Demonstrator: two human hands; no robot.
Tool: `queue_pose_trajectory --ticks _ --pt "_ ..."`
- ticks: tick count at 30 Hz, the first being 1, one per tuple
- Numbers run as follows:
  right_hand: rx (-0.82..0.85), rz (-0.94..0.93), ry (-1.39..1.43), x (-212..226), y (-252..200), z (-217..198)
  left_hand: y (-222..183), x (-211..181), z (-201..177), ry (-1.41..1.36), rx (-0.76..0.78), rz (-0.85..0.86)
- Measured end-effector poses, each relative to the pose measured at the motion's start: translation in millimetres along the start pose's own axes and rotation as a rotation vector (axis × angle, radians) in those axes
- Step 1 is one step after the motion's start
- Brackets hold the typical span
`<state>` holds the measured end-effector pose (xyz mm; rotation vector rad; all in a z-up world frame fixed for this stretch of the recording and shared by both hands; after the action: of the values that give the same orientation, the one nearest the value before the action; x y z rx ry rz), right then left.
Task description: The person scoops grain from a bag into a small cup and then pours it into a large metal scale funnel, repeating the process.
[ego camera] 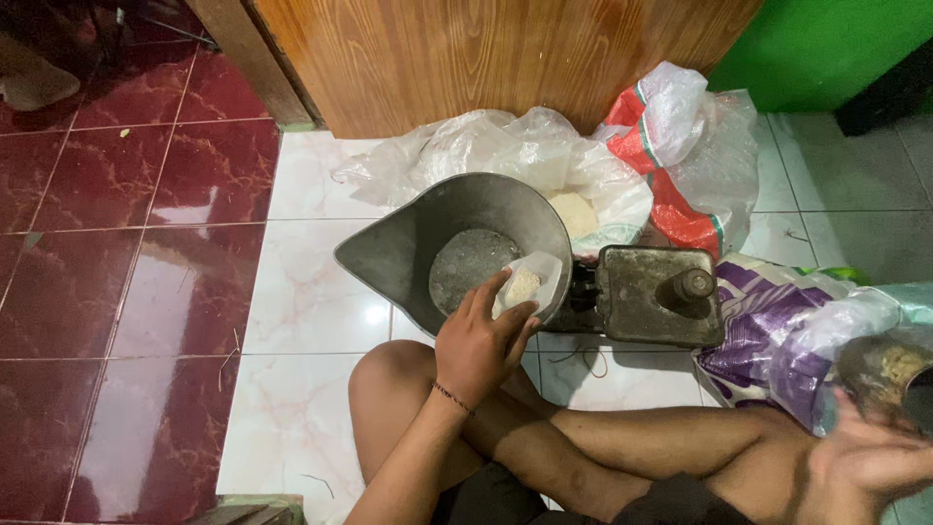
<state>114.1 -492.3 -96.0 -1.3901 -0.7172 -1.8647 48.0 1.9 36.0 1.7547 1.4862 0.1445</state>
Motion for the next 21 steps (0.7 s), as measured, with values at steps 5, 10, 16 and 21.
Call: queue_pose_trajectory --ticks 5,10,16,21 --pt "-0.106 -0.029 -0.480 -23 36 -51 1 -2 -2 0.008 -0.024 0.014" --pt "0.148 -0.347 -0.673 -15 44 -24 0 -1 -2 -0.008 -0.031 0.002" --pt "0.020 -0.472 -0.994 2 51 -1 -1 -2 -2 0.004 -0.037 0.009" --pt "0.124 -0.513 -1.096 -31 85 -26 0 -3 -4 0.019 -0.051 0.020"
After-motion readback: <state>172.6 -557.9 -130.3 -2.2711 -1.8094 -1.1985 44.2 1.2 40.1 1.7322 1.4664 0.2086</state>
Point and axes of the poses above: each hand's wrist, its own y-axis towards the middle knuckle, its own z-axis out of the palm, x = y × z, the point moved 6 cm from there along y, towards the middle knuckle, and after that the axes turned 3 degrees about -y, right-handed, at the moved point
